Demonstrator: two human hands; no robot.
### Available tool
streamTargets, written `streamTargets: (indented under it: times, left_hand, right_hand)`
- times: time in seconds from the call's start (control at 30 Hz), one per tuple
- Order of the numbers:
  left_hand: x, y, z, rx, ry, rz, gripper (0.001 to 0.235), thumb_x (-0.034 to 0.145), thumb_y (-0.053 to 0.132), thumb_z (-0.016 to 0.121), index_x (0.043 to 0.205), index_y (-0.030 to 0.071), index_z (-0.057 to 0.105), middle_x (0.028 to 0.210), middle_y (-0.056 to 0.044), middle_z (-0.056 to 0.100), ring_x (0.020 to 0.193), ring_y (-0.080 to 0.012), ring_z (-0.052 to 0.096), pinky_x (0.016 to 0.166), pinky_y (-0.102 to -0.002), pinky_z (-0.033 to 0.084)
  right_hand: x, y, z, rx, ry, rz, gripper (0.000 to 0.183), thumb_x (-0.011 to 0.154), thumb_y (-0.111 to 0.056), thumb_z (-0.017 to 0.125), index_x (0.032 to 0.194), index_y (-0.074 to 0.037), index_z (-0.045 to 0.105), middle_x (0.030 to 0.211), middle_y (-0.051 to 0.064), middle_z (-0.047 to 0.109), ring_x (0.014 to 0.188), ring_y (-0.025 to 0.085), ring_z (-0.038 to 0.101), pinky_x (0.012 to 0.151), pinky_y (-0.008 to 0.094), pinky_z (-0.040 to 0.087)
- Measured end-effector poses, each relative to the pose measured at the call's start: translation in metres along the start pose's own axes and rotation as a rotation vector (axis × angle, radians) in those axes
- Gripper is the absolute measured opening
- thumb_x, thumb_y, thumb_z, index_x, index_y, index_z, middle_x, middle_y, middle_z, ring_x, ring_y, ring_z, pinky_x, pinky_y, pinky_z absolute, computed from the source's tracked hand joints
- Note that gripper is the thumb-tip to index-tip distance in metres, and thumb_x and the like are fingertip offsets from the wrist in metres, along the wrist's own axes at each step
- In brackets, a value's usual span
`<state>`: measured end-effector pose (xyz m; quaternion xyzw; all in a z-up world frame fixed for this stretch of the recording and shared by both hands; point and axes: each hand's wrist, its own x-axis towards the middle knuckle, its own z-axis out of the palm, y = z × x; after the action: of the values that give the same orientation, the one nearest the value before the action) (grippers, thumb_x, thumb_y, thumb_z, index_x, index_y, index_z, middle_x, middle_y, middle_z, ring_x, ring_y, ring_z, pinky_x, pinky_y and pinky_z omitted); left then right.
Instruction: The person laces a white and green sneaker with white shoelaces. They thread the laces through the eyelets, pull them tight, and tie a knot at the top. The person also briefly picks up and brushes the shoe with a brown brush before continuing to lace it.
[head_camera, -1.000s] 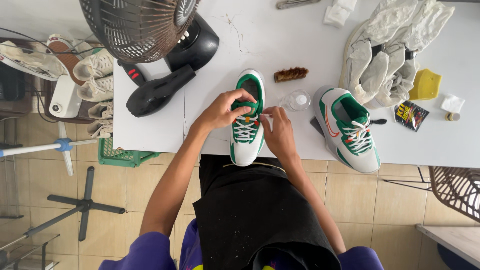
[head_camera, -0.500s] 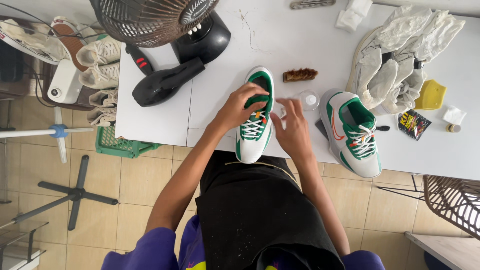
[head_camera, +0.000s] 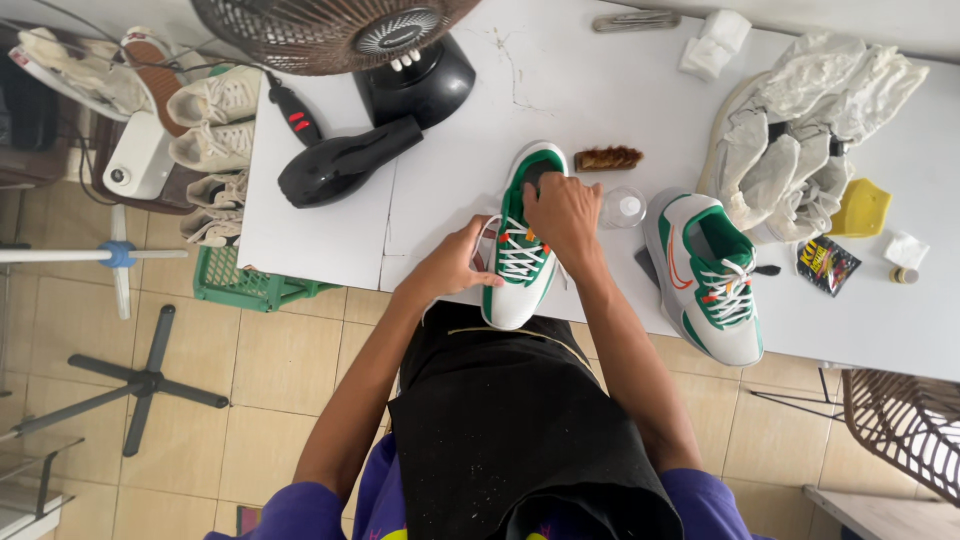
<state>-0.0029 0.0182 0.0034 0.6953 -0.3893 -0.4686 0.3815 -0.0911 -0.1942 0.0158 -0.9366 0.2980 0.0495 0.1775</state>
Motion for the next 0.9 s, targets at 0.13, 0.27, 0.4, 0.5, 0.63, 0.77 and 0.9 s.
streamTargets:
  times: [0.13, 0.27, 0.4, 0.5, 0.63, 0.77, 0.9]
  left_hand:
    - [-0.003, -0.001, 0.003, 0.109, -0.030, -0.032, 0.091, 0.086, 0.033, 0.099, 0.152, 0.004, 0.042, 0.145, -0.030, 0.069, 0.105, -0.0454, 0.080, 0.090, -0.056, 0.065]
    - [-0.011, 0.016, -0.003, 0.336, -0.115, -0.069, 0.084, 0.099, 0.060, 0.079, 0.147, -0.005, 0.056, 0.130, -0.029, 0.077, 0.120, -0.0526, 0.075, 0.101, -0.067, 0.059]
    - [-0.023, 0.025, -0.031, 0.254, -0.064, -0.130, 0.035, 0.115, 0.030, 0.060, 0.133, 0.005, 0.076, 0.096, -0.014, 0.084, 0.103, -0.0397, 0.081, 0.098, -0.056, 0.060]
    - [-0.035, 0.051, -0.055, 0.315, -0.035, -0.149, 0.027, 0.112, 0.025, 0.058, 0.119, 0.011, 0.079, 0.082, -0.012, 0.083, 0.092, -0.0412, 0.081, 0.088, -0.055, 0.061]
    - [-0.044, 0.071, -0.067, 0.398, -0.099, -0.197, 0.027, 0.111, 0.020, 0.058, 0.096, 0.009, 0.078, 0.071, -0.007, 0.077, 0.070, -0.0294, 0.074, 0.073, -0.043, 0.059]
    - [-0.056, 0.076, -0.070, 0.411, -0.108, -0.214, 0.039, 0.110, 0.013, 0.056, 0.073, 0.010, 0.066, 0.057, -0.005, 0.065, 0.051, -0.0207, 0.058, 0.058, -0.034, 0.050]
    - [-0.090, 0.145, -0.090, 0.498, -0.081, -0.236, 0.039, 0.112, 0.014, 0.053, 0.078, 0.007, 0.070, 0.060, -0.011, 0.069, 0.052, -0.0251, 0.063, 0.057, -0.035, 0.050]
  right_hand:
    - [-0.001, -0.007, 0.003, 0.095, 0.046, 0.022, 0.035, 0.102, -0.036, 0.063, 0.075, -0.016, 0.070, 0.063, 0.003, 0.068, 0.072, 0.041, 0.077, 0.089, 0.052, 0.040]
    - [-0.017, 0.001, 0.019, 0.201, 0.254, -0.054, 0.035, 0.096, -0.031, 0.069, 0.067, -0.020, 0.054, 0.052, -0.001, 0.052, 0.069, 0.034, 0.071, 0.081, 0.046, 0.042]
    - [-0.031, 0.008, 0.015, 0.191, 0.313, -0.017, 0.032, 0.100, -0.030, 0.068, 0.073, -0.020, 0.056, 0.058, -0.002, 0.052, 0.067, 0.029, 0.067, 0.078, 0.042, 0.041]
    - [-0.021, 0.008, 0.025, 0.066, 0.338, 0.073, 0.029, 0.090, -0.030, 0.067, 0.068, -0.017, 0.055, 0.052, 0.007, 0.056, 0.063, 0.041, 0.068, 0.078, 0.049, 0.039]
    - [-0.012, 0.010, 0.023, 0.222, 0.280, 0.044, 0.032, 0.090, -0.030, 0.071, 0.065, -0.021, 0.053, 0.051, -0.003, 0.053, 0.056, 0.033, 0.064, 0.080, 0.042, 0.038]
    - [-0.057, -0.004, -0.022, 0.557, 0.304, -0.156, 0.025, 0.110, -0.031, 0.078, 0.119, -0.010, 0.068, 0.111, 0.012, 0.054, 0.113, 0.042, 0.062, 0.097, 0.048, 0.053]
    - [-0.104, 0.008, -0.012, 0.470, 0.405, -0.124, 0.029, 0.107, -0.002, 0.067, 0.135, 0.000, 0.057, 0.111, 0.020, 0.058, 0.109, 0.045, 0.066, 0.096, 0.054, 0.055]
